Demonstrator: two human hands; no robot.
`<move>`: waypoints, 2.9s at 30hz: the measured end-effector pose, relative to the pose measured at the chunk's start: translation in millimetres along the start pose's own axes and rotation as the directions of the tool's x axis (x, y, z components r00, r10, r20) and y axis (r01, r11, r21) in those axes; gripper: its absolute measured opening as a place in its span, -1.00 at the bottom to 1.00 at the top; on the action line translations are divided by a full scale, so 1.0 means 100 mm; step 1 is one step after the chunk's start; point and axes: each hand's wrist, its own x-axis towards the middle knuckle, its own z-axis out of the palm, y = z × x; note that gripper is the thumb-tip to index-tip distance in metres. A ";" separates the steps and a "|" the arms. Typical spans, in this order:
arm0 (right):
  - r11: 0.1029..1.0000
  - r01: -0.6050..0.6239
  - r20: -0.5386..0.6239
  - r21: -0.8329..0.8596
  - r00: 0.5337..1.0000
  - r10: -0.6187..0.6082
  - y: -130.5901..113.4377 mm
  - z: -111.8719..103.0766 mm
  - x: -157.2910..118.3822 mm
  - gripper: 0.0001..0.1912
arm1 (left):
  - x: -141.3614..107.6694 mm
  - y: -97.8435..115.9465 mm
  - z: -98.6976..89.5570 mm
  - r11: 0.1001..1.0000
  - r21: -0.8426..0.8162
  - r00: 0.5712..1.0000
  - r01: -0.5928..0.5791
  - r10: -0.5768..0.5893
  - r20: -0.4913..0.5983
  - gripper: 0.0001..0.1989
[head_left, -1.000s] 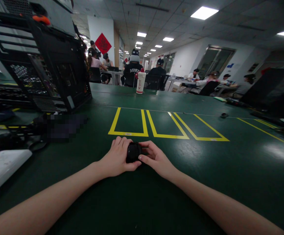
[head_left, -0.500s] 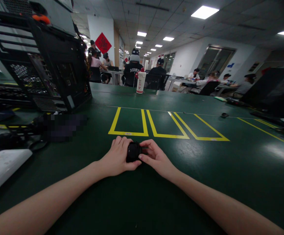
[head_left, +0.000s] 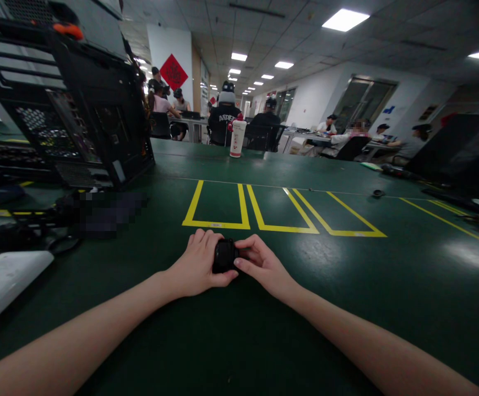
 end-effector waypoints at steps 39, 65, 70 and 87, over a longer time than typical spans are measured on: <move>1.000 0.012 0.000 -0.027 1.000 -0.012 -0.02 0.00 -0.01 -0.77 | -0.01 0.00 -0.01 1.000 -0.024 1.000 -0.001 0.001 -0.020 -0.43; 0.997 -0.012 0.007 -0.081 1.000 0.013 -0.04 -0.01 -0.01 -0.65 | 0.00 0.02 0.00 1.000 -0.018 1.000 0.012 -0.012 -0.007 -0.43; 0.999 -0.003 -0.002 -0.049 1.000 0.003 -0.03 -0.01 -0.02 -0.74 | -0.01 0.02 -0.01 1.000 -0.020 1.000 0.005 -0.006 -0.009 -0.42; 1.000 0.014 -0.013 -0.013 1.000 -0.014 0.03 -0.02 0.00 -0.74 | 0.00 0.01 0.01 1.000 0.007 1.000 0.009 -0.009 -0.005 -0.40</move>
